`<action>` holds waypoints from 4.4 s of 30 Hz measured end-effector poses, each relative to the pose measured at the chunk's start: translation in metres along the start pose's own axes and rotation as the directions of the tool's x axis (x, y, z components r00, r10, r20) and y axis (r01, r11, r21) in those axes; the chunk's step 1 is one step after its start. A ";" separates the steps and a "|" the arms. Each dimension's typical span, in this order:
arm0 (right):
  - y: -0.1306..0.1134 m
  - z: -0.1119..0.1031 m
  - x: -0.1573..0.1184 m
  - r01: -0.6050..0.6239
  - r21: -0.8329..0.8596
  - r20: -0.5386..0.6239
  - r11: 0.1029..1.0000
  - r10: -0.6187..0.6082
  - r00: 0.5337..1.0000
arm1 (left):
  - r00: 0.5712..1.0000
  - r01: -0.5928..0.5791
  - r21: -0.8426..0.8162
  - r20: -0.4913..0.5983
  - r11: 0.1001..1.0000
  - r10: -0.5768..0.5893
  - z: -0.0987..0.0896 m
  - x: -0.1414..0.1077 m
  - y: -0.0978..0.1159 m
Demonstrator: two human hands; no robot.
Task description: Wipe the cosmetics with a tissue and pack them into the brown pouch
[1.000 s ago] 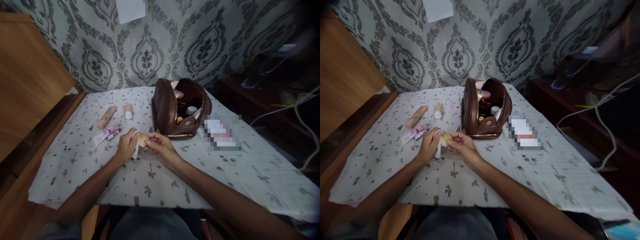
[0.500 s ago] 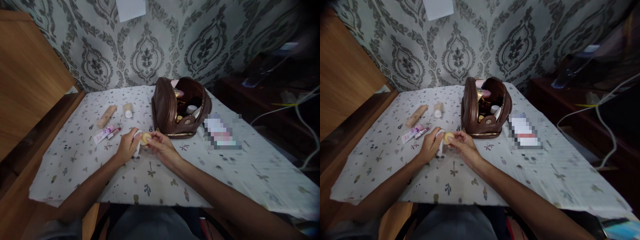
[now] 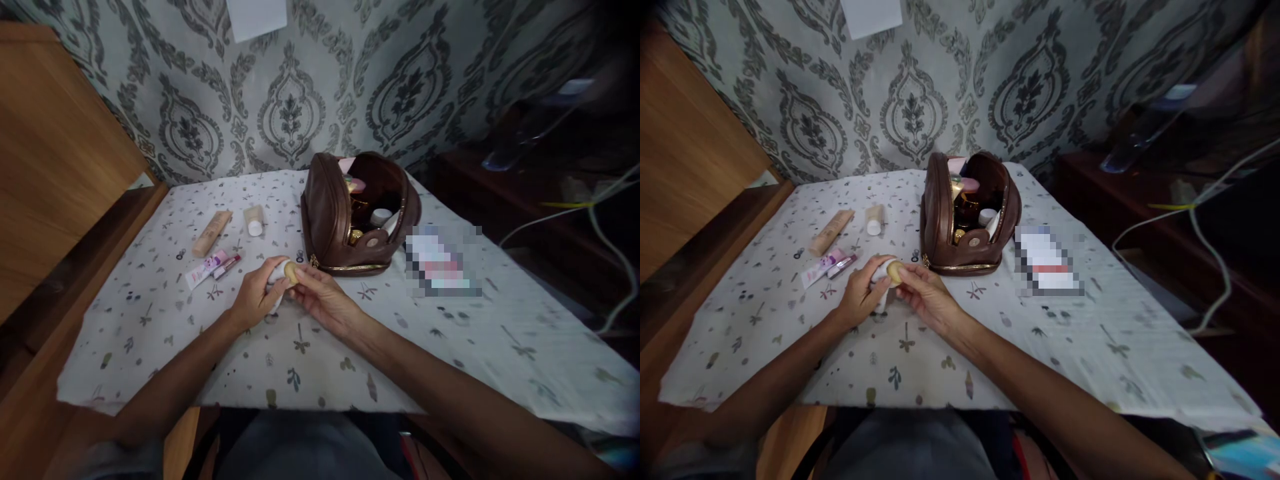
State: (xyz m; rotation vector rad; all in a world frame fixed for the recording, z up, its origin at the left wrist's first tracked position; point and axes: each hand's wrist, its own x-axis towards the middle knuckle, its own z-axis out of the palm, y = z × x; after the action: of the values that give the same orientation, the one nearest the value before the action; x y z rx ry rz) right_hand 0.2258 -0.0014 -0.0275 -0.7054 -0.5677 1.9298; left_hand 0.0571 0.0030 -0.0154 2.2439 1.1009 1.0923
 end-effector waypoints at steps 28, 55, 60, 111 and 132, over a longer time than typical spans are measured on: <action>-0.001 0.005 -0.008 -0.059 -0.130 0.060 0.990 0.067 0.996 | 0.988 0.145 -0.230 -0.020 0.962 -0.154 -0.006 0.008 -0.003; -0.002 -0.001 -0.006 0.339 -0.794 0.120 0.505 -0.416 0.901 | 0.994 -0.066 0.280 0.100 0.958 0.039 -0.002 -0.003 0.000; -0.007 0.005 -0.008 0.178 -0.509 0.097 0.842 -0.149 0.984 | 0.989 -0.132 0.174 -0.041 0.976 0.141 -0.009 0.001 0.013; -0.225 -0.026 0.008 0.513 -0.818 0.526 -0.260 0.024 0.850 | 0.908 -0.418 0.522 0.255 0.743 0.332 0.067 0.078 0.053; -0.262 -0.002 0.027 0.243 -0.564 0.220 -0.790 0.140 0.965 | 0.908 -0.418 0.576 0.234 0.702 0.348 0.070 0.078 0.051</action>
State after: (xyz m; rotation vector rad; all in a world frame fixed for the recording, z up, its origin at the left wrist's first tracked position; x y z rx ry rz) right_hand 0.3827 0.1343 0.1342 -1.4761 -2.9566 0.0449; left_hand 0.1665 0.0328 0.0113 3.1336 1.0747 0.7974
